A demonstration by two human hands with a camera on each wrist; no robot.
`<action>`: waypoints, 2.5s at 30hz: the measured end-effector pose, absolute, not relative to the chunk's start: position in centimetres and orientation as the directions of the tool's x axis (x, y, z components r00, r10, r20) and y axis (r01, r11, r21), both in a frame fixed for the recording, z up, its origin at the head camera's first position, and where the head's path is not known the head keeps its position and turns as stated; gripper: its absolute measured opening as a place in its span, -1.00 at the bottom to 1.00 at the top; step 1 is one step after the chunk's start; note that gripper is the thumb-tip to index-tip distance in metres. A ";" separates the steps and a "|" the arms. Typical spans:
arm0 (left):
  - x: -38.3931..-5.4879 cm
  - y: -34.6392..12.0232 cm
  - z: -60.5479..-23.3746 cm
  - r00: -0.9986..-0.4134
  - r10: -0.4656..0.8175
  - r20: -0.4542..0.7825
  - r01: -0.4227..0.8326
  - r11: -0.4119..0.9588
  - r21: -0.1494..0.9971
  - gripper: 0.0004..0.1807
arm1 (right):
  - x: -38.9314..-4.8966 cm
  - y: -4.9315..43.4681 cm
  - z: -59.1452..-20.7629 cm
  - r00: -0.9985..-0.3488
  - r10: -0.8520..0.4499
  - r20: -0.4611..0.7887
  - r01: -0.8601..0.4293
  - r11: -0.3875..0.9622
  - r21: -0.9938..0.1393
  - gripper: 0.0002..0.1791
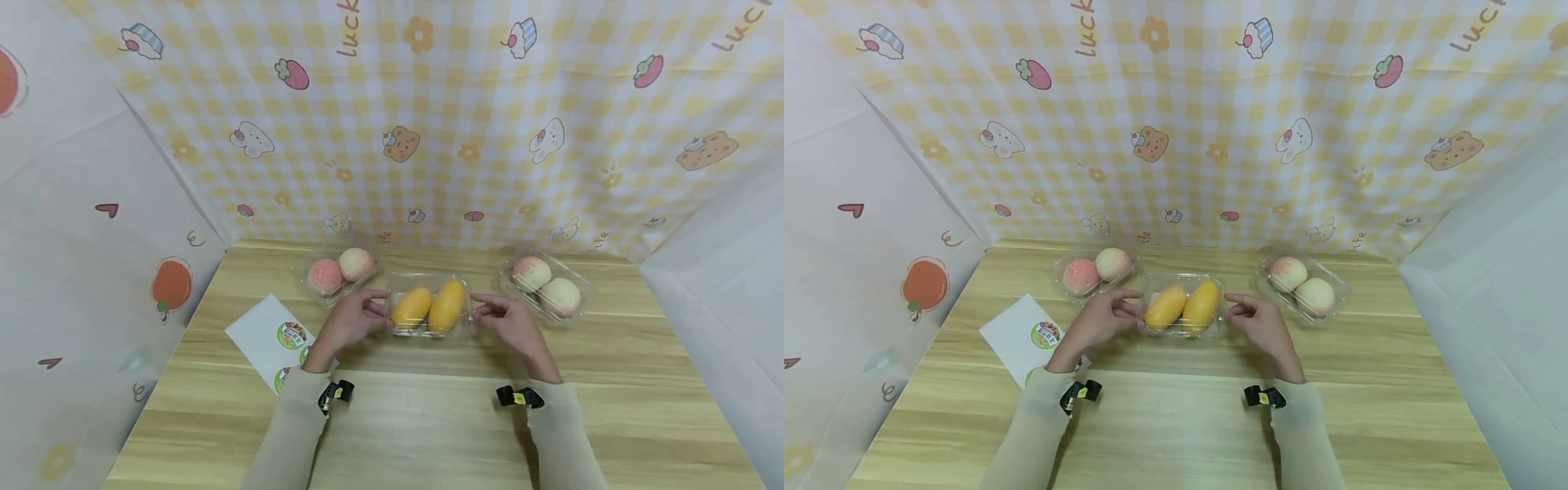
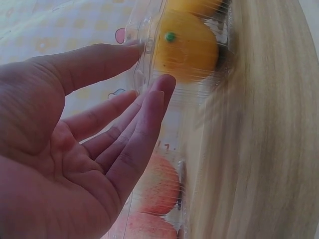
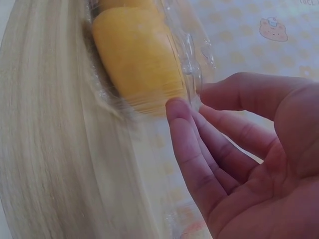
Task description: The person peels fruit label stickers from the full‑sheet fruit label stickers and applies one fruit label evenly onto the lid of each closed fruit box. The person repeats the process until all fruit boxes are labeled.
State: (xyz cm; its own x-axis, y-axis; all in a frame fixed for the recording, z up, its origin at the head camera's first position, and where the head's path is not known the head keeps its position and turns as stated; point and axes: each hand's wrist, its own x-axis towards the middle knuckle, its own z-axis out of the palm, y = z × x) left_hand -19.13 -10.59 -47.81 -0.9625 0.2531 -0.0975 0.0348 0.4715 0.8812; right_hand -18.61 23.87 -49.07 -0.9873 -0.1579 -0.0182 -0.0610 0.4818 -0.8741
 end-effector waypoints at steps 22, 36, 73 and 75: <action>-18.8 -11.0 -47.5 -0.952 0.274 -0.134 0.021 0.498 0.867 -0.36 | -18.2 24.3 -48.7 -0.973 -0.225 -0.056 -0.053 0.449 -0.892 -0.47; -18.8 -11.2 -47.1 -0.943 0.282 -0.179 -0.014 0.503 0.864 -0.34 | -18.2 24.6 -48.4 -0.960 -0.280 -0.030 -0.103 0.448 -0.888 -0.44; -18.7 -11.5 -46.9 -0.920 0.331 -0.207 -0.015 0.500 0.866 -0.34 | -18.0 25.1 -48.1 -0.942 -0.329 -0.058 -0.108 0.465 -0.879 -0.43; -18.7 -11.5 -46.9 -0.920 0.333 -0.208 -0.013 0.503 0.864 -0.34 | -18.0 25.1 -48.0 -0.942 -0.330 -0.067 -0.099 0.461 -0.882 -0.44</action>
